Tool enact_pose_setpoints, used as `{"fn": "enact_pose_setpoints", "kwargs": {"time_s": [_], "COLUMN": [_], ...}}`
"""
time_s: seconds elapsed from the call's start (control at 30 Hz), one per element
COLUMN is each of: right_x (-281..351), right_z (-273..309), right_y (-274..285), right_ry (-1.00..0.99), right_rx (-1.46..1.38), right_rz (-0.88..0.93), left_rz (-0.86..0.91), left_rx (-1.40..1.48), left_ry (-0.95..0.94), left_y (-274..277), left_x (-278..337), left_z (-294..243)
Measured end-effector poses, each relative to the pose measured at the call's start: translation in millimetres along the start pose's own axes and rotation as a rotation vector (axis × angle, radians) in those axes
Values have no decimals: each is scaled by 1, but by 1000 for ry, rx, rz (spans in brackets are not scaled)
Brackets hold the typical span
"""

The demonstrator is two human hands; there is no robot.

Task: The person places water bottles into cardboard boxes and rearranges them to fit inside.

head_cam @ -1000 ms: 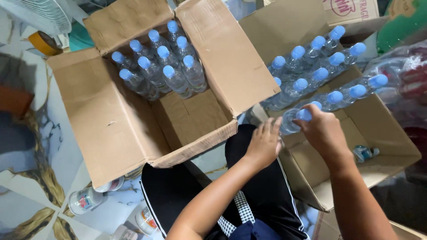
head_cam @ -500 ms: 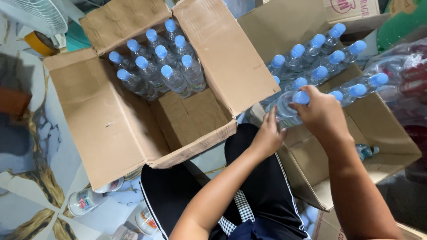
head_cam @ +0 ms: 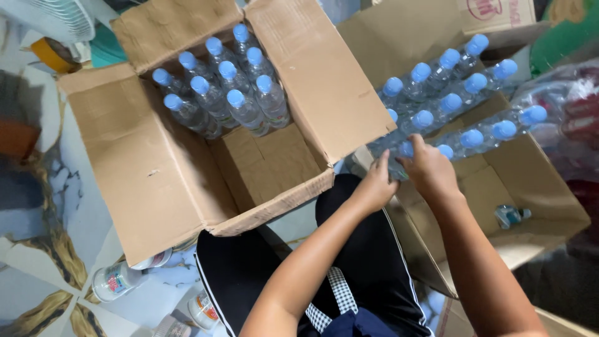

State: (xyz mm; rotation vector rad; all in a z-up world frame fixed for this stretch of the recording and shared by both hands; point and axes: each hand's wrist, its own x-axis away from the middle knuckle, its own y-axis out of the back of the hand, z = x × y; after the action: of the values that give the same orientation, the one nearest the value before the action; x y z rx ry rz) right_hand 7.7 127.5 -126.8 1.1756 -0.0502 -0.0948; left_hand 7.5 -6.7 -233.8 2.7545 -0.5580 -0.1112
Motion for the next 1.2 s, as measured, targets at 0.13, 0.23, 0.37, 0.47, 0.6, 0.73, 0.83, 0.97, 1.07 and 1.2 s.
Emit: {"fn": "enact_pose_setpoints", "kwargs": {"time_s": [0.13, 0.23, 0.37, 0.47, 0.6, 0.73, 0.83, 0.97, 1.07, 1.2], "right_x": [9, 8, -15, -37, -63, -104, -132, -156, -158, -153], "right_z": [33, 55, 93, 133, 195, 226, 240, 254, 257, 251], "right_y": [35, 47, 44, 24, -6, -57, -88, -109, -118, -132], "right_ry": [-14, 80, 306, 489, 600, 644, 638, 551, 501, 520], "right_rx": [167, 139, -12, -87, -155, -130, -46, 108, 164, 136], "right_rz": [-3, -95, -175, -181, -163, -99, -58, 48, 113, 96], "left_rz": [24, -39, -233, -433, -583, -606, -593, -475, -445, -475], "left_rx": [-30, 73, -28, -106, -410, -615, -715, -835, -959, -1059], "left_ry": [-110, -164, -144, -145, -183, -80, -43, 110, 120, 118], "left_y": [34, 87, 176, 232, 285, 315, 320, 315, 307, 302], "left_x": [3, 5, 3, -2, -7, -22, -32, -53, -59, -52], "left_z": [-30, -76, -116, -98, -53, -7, 17, 47, 61, 61]}}
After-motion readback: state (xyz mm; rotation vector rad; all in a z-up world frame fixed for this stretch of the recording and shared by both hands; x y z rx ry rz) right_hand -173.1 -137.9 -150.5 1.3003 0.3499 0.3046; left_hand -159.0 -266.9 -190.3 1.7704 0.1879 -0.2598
